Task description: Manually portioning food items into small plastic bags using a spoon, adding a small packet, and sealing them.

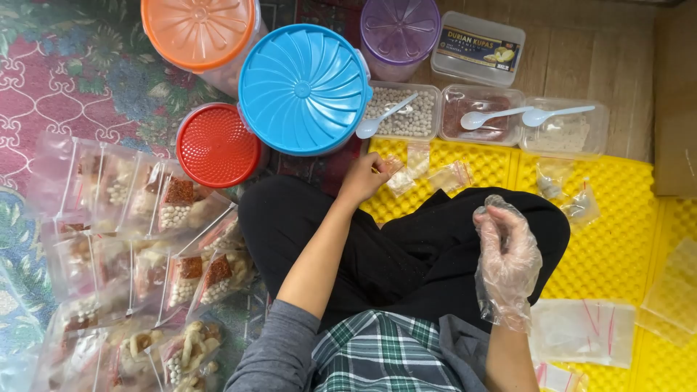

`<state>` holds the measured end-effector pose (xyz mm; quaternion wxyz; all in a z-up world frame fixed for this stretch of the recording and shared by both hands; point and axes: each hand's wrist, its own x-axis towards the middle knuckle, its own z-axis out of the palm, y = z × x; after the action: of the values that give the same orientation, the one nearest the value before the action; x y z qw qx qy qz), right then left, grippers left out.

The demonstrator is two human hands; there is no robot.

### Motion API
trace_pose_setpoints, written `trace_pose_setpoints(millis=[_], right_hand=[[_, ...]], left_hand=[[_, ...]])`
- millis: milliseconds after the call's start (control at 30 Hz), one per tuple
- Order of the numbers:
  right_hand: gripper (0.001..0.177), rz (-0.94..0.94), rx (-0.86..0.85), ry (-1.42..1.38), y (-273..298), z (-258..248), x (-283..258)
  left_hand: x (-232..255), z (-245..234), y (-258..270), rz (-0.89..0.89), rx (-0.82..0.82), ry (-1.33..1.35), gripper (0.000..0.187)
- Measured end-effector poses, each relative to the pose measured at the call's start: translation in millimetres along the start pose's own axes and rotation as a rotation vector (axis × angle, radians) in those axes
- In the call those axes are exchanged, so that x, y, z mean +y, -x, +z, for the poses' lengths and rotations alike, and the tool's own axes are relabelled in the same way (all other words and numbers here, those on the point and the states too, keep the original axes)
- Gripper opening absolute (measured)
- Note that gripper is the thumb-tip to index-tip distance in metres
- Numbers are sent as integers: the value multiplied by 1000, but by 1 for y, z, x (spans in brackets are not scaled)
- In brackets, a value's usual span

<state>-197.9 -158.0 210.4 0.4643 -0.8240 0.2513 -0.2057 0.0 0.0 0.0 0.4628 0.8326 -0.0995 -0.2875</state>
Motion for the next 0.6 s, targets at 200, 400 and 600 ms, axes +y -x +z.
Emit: trace_pose_setpoints(millis=[200, 400, 600], right_hand=[[18, 6, -62, 59, 5, -2, 0], [23, -21, -60, 72, 13, -1, 11], [64, -301, -134, 69, 2, 16, -13]], left_hand=[[0, -1, -1, -64, 8, 194, 11], [38, -7, 44, 97, -66, 691, 15], [82, -27, 143, 234, -184, 639, 18]])
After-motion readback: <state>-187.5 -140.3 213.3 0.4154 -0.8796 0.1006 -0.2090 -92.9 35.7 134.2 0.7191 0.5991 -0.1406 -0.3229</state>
